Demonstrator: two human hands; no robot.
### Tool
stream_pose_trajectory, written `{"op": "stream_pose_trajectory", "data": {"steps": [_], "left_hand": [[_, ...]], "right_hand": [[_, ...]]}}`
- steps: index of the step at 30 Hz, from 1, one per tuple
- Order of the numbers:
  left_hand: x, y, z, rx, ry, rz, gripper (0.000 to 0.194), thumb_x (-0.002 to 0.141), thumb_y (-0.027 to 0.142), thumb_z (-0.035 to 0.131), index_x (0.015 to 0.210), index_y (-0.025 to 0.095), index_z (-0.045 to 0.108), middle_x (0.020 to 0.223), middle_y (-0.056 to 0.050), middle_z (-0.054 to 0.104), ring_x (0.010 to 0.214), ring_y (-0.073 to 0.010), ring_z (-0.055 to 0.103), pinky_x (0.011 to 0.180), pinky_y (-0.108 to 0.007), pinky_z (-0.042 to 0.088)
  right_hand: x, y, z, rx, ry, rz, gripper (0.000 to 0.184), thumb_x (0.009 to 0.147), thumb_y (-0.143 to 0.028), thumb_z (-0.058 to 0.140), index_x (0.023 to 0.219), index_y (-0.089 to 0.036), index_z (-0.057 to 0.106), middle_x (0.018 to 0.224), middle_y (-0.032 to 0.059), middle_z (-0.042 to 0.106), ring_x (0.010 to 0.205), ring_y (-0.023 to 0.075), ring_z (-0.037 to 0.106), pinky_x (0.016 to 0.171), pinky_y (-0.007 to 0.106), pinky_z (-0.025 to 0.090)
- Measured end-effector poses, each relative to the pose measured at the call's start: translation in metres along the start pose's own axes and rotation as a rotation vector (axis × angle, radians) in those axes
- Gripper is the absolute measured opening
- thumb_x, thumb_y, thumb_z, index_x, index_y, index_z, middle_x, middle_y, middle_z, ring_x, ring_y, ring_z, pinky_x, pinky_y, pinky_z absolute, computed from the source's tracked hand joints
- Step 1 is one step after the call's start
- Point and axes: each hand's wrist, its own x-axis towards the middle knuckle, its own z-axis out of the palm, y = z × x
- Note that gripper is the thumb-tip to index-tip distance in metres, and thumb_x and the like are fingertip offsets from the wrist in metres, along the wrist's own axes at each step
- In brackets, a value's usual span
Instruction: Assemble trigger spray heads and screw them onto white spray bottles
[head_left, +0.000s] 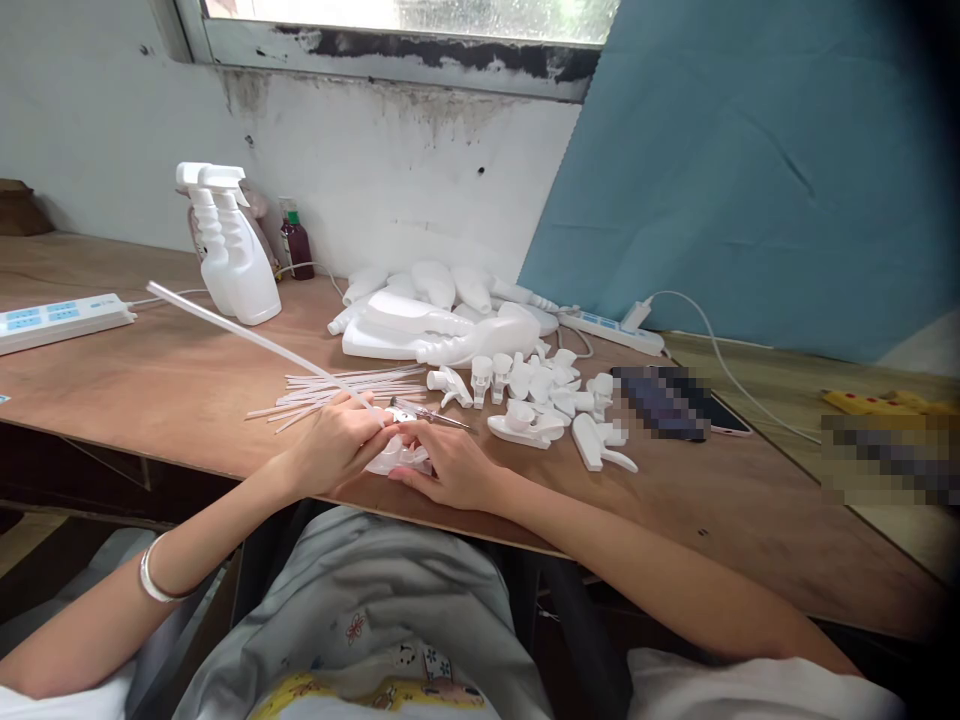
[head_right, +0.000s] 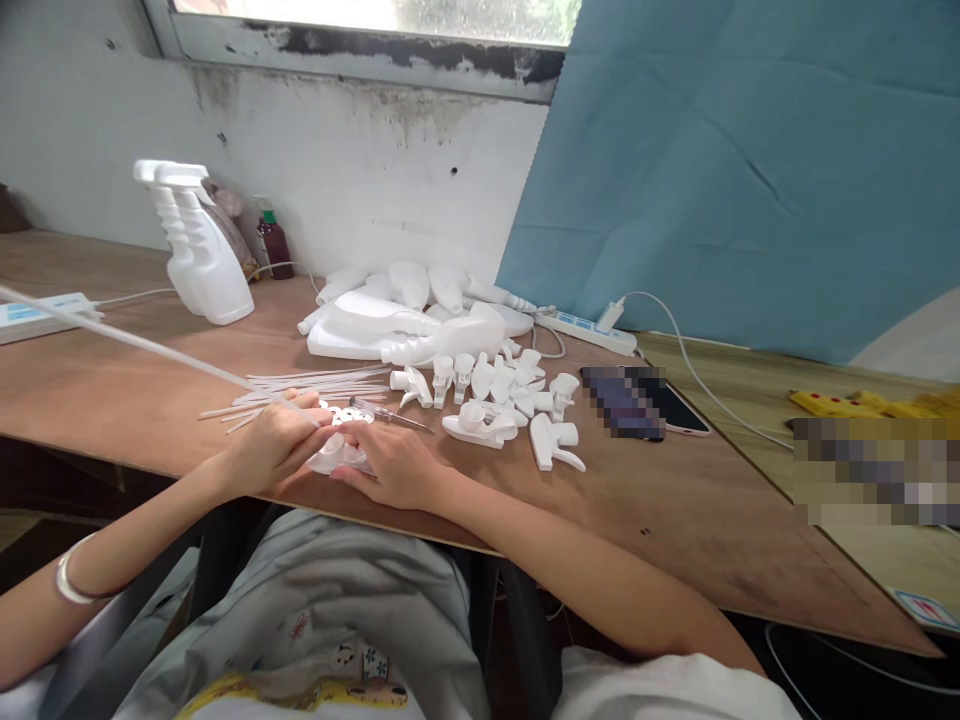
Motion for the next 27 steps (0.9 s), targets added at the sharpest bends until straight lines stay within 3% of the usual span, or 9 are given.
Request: {"op": "stream_pose_trajectory", "data": {"steps": [5,9,13,16,18,20,23,27], "left_hand": [[-0.008,-0.003,0.015,-0.248,0.085,-0.193,0.028,0.084,0.043,0.043,0.073,0.016,0.046,0.07,-0.003,0.05,0.066,-0.0161,0.043,0.064,-0.029,0.034],[-0.008,-0.005,0.017,-0.33,-0.006,-0.279,0.039,0.072,0.048,0.058,0.092,0.016,0.048,0.086,-0.004,0.054,0.074,-0.0166,0.048,0.068,-0.028,0.038],[-0.007,-0.009,0.018,-0.457,-0.068,-0.308,0.031,0.075,0.046,0.057,0.085,0.017,0.055,0.078,-0.002,0.054,0.07,-0.0149,0.049,0.062,-0.025,0.039],[-0.008,-0.01,0.02,-0.624,0.056,-0.413,0.031,0.074,0.045,0.06,0.084,0.017,0.054,0.076,-0.001,0.055,0.068,-0.0142,0.051,0.059,-0.023,0.042],[-0.009,-0.01,0.02,-0.704,0.17,-0.496,0.033,0.071,0.045,0.063,0.085,0.016,0.052,0.079,-0.002,0.057,0.071,-0.0148,0.054,0.061,-0.024,0.045],[-0.01,-0.009,0.019,-0.739,0.244,-0.549,0.036,0.069,0.044,0.066,0.085,0.016,0.052,0.083,-0.003,0.06,0.074,-0.0158,0.056,0.065,-0.025,0.046],[-0.011,-0.01,0.018,-0.769,0.296,-0.56,0.037,0.067,0.043,0.067,0.086,0.015,0.052,0.085,-0.005,0.062,0.075,-0.0167,0.058,0.067,-0.027,0.046],[-0.01,-0.01,0.016,-0.765,0.327,-0.532,0.033,0.07,0.043,0.065,0.086,0.016,0.056,0.083,-0.004,0.062,0.075,-0.0168,0.057,0.068,-0.026,0.046]], "right_hand": [[0.0,0.001,-0.001,0.01,-0.002,-0.001,0.036,0.083,-0.043,0.05,0.107,-0.017,0.045,0.085,0.0054,0.063,0.076,0.0168,0.061,0.069,0.028,0.046],[0.0,0.004,-0.001,-0.009,0.001,0.018,0.034,0.085,-0.042,0.048,0.107,-0.017,0.045,0.085,0.0062,0.063,0.076,0.0175,0.061,0.069,0.028,0.046],[0.0,0.002,-0.001,-0.052,0.028,0.041,0.035,0.085,-0.042,0.048,0.109,-0.017,0.044,0.088,0.0069,0.063,0.081,0.019,0.059,0.072,0.03,0.046],[0.004,0.0,-0.008,-0.1,0.069,-0.03,0.044,0.081,-0.044,0.053,0.113,-0.016,0.042,0.102,0.0105,0.061,0.093,0.0223,0.056,0.079,0.035,0.045],[0.01,0.003,-0.022,-0.14,0.113,-0.094,0.046,0.08,-0.042,0.054,0.117,-0.017,0.04,0.111,0.0112,0.057,0.1,0.0239,0.053,0.084,0.038,0.044],[0.019,0.012,-0.045,-0.213,0.203,-0.06,0.036,0.084,-0.034,0.05,0.115,-0.019,0.042,0.108,0.0098,0.058,0.098,0.023,0.053,0.085,0.04,0.043],[0.034,0.043,-0.09,-0.376,0.309,0.134,0.026,0.082,-0.024,0.05,0.107,-0.016,0.049,0.101,0.0104,0.06,0.097,0.0255,0.052,0.083,0.043,0.042],[0.042,0.101,-0.145,-0.417,0.166,0.377,0.033,0.07,-0.02,0.061,0.102,-0.017,0.054,0.102,0.008,0.061,0.098,0.0286,0.05,0.083,0.047,0.041]]}}
